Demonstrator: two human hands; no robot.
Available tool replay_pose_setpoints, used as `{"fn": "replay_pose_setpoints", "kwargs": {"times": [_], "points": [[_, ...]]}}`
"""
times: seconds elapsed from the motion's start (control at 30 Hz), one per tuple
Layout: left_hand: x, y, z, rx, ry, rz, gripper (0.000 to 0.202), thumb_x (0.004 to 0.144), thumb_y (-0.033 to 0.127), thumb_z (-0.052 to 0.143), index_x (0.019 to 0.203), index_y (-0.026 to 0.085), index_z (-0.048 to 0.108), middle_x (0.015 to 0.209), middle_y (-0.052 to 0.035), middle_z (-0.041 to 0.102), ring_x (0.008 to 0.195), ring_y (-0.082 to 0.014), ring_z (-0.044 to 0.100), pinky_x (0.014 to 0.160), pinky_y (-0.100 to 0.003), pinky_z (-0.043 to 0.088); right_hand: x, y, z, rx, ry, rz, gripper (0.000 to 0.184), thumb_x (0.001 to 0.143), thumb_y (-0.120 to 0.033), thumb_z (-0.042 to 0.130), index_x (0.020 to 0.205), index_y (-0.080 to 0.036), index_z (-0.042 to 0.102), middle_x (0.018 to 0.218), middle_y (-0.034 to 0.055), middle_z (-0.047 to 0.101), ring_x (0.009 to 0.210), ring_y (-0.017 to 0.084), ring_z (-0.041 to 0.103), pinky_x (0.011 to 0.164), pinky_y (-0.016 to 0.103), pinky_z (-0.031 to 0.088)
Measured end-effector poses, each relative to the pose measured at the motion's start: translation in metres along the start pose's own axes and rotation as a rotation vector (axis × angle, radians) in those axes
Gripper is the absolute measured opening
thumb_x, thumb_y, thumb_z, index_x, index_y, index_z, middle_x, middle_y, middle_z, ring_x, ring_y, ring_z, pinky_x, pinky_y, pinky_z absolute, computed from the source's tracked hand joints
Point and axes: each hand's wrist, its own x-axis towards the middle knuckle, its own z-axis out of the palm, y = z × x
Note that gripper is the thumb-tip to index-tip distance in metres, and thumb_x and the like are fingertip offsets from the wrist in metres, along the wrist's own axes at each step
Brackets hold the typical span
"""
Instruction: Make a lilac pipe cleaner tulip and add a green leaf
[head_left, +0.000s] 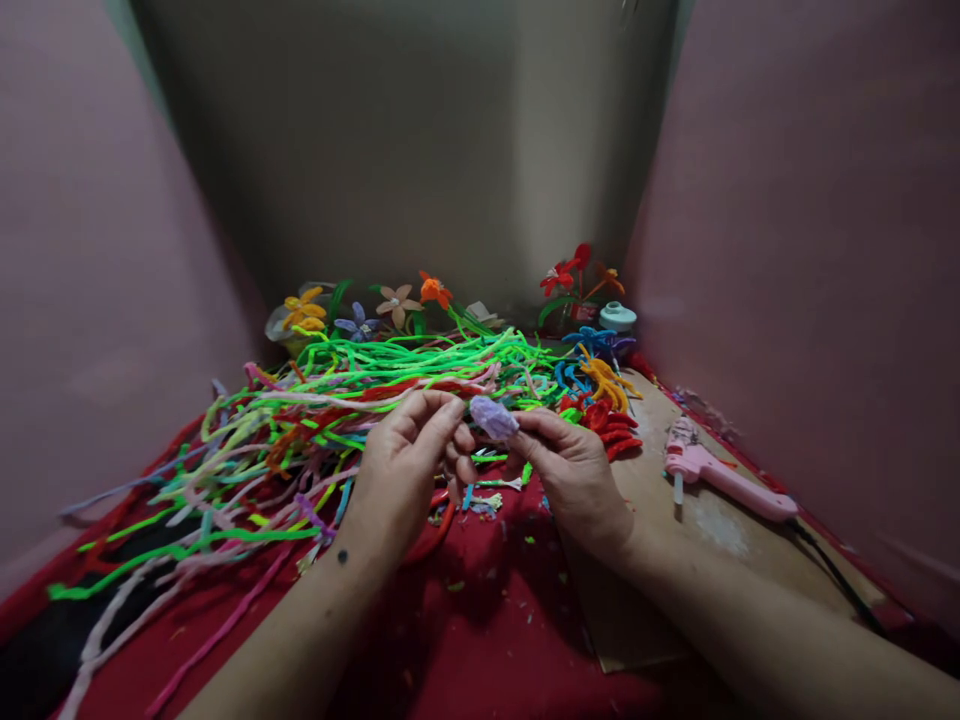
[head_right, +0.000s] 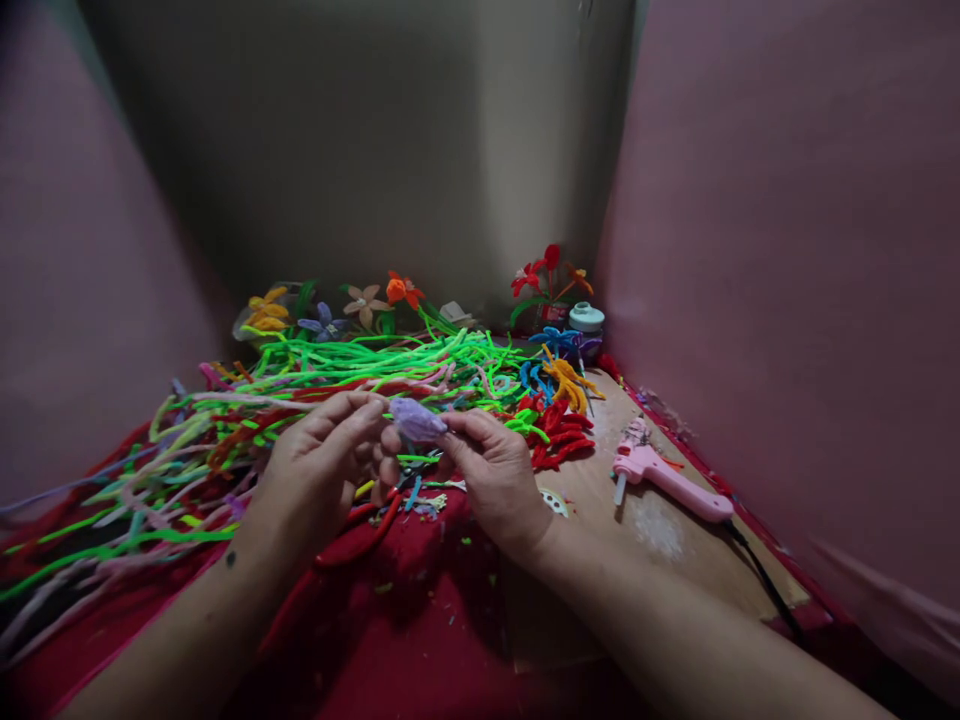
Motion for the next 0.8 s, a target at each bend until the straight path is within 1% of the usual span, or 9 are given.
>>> {"fn": "replay_pose_setpoints", "kwargs": {"times": [0.07, 0.17, 0.33, 0.47, 0.53, 0.63, 0.8], "points": [[-0.001, 0.001, -0.002, -0.001, -0.017, 0.032, 0.019, 0.078, 0.034, 0.059, 0.083, 0.017, 0.052, 0.064, 0.0031, 0.057, 0.041, -0.0085, 0.053, 0.034, -0.018, 0.042, 0.0, 0.002, 0.0, -0.066, 0.001, -0.047, 0.012, 0.079, -0.022, 0.064, 0.088, -0.02, 0.071, 0.08, 0.0011, 0.061, 0.064, 0.011, 0.056, 0.06, 0.025, 0.047], [-0.003, 0.002, -0.002, 0.029, -0.013, 0.052, 0.017, 0.076, 0.032, 0.061, 0.08, 0.017, 0.053, 0.061, 0.0033, 0.057, 0.041, -0.0089, 0.053, 0.033, -0.018, 0.04, -0.001, 0.006, -0.001, -0.154, -0.009, -0.123, 0.014, 0.08, -0.019, 0.063, 0.091, -0.021, 0.07, 0.082, 0.0019, 0.061, 0.071, 0.013, 0.057, 0.065, 0.026, 0.047], [-0.005, 0.007, -0.002, 0.145, -0.008, 0.032, 0.016, 0.076, 0.03, 0.059, 0.081, 0.016, 0.054, 0.049, 0.0031, 0.057, 0.038, -0.0104, 0.051, 0.035, -0.019, 0.04, -0.001, 0.009, -0.002, -0.215, -0.003, -0.214, 0.017, 0.08, -0.014, 0.061, 0.092, -0.023, 0.07, 0.084, 0.0018, 0.062, 0.075, 0.014, 0.059, 0.068, 0.027, 0.047], [-0.006, 0.011, -0.004, 0.242, 0.009, 0.009, 0.014, 0.075, 0.027, 0.057, 0.082, 0.016, 0.054, 0.046, 0.0022, 0.058, 0.037, -0.0122, 0.051, 0.036, -0.021, 0.041, -0.001, 0.009, -0.002, -0.253, 0.002, -0.263, 0.019, 0.08, -0.012, 0.061, 0.092, -0.023, 0.069, 0.083, 0.001, 0.062, 0.074, 0.013, 0.059, 0.068, 0.027, 0.047], [-0.005, 0.013, -0.005, 0.29, 0.005, 0.009, 0.01, 0.075, 0.024, 0.055, 0.081, 0.016, 0.055, 0.046, 0.0024, 0.058, 0.037, -0.0119, 0.051, 0.037, -0.021, 0.041, 0.0, 0.009, -0.002, -0.273, -0.003, -0.263, 0.019, 0.08, -0.011, 0.06, 0.092, -0.023, 0.069, 0.082, 0.001, 0.062, 0.075, 0.013, 0.059, 0.069, 0.027, 0.047], [-0.005, 0.016, -0.006, 0.358, -0.016, 0.009, 0.007, 0.073, 0.019, 0.052, 0.079, 0.017, 0.055, 0.046, 0.0038, 0.056, 0.038, -0.0101, 0.049, 0.038, -0.019, 0.039, 0.0, 0.009, -0.003, -0.273, -0.024, -0.208, 0.016, 0.081, -0.013, 0.059, 0.091, -0.021, 0.069, 0.081, 0.0015, 0.06, 0.073, 0.013, 0.058, 0.067, 0.027, 0.047], [-0.004, 0.019, -0.006, 0.405, -0.029, 0.003, 0.01, 0.07, 0.014, 0.049, 0.077, 0.018, 0.054, 0.047, 0.0058, 0.053, 0.038, -0.0076, 0.044, 0.037, -0.017, 0.033, 0.0, 0.009, -0.002, -0.227, -0.03, -0.118, 0.013, 0.081, -0.017, 0.058, 0.089, -0.02, 0.068, 0.08, 0.0016, 0.058, 0.066, 0.012, 0.056, 0.061, 0.026, 0.046]]}}
